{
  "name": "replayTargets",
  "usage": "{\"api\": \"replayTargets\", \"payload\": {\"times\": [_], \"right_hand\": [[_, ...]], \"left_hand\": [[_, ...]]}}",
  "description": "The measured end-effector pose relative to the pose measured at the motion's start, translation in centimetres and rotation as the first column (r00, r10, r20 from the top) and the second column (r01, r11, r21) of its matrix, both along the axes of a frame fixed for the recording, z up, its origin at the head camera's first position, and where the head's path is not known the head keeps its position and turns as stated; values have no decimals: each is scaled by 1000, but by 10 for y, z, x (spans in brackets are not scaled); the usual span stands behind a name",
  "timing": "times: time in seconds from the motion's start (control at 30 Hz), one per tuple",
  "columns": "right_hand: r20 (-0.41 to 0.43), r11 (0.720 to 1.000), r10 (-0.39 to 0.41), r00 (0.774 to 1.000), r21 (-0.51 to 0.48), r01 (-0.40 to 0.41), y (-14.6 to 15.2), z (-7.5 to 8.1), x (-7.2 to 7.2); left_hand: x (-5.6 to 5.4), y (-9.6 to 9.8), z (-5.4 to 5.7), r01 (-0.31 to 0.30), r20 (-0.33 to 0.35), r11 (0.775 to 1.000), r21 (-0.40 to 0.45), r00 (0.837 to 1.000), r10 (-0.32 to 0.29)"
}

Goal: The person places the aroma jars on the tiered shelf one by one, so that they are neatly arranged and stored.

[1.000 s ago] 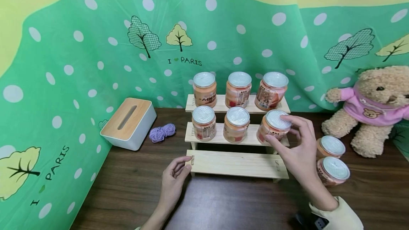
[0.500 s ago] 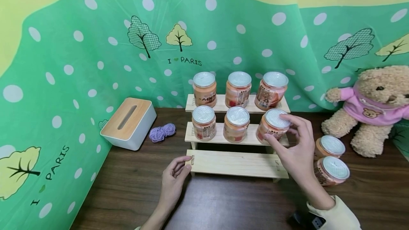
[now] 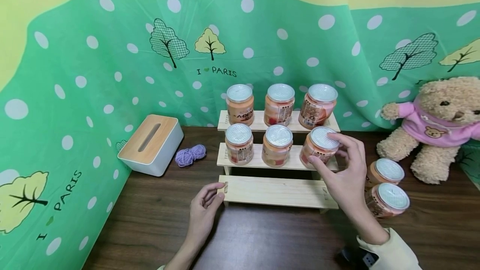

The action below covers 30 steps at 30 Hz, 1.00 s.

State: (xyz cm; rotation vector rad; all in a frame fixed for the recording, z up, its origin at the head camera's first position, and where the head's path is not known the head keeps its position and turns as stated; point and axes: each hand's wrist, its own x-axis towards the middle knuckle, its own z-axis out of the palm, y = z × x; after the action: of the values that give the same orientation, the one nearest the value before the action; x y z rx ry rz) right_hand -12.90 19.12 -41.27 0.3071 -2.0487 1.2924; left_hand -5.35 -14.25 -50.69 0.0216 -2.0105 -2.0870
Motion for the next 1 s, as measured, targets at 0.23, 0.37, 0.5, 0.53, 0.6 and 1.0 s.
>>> {"api": "replayTargets", "payload": {"times": [0.23,0.37,0.5,0.53,0.6,1.0], "right_hand": [[-2,1000,2,1000,8,-1,1,0,0],[4,1000,5,1000,21,-5,2,0,1],[-14,1000,17,1000,26,-16,4,1,1],[-23,999,22,999,24,-21,5,2,2],[-43,999,36,998,18,-36,6,3,3],[-112,992,107,988,-61,-114,19,12,19]], "left_hand": [[0,-1,-3,3,-2,1000,-11,1000,-3],[0,0,-1,-1,18,1000,-15,1000,1],[1,1,1,-7,49,1000,-15,999,7],[0,1,0,-6,52,1000,-11,999,7],[0,0,-2,-3,40,1000,-10,999,3],[-1,-1,-6,2,-18,1000,-3,1000,-2]]}}
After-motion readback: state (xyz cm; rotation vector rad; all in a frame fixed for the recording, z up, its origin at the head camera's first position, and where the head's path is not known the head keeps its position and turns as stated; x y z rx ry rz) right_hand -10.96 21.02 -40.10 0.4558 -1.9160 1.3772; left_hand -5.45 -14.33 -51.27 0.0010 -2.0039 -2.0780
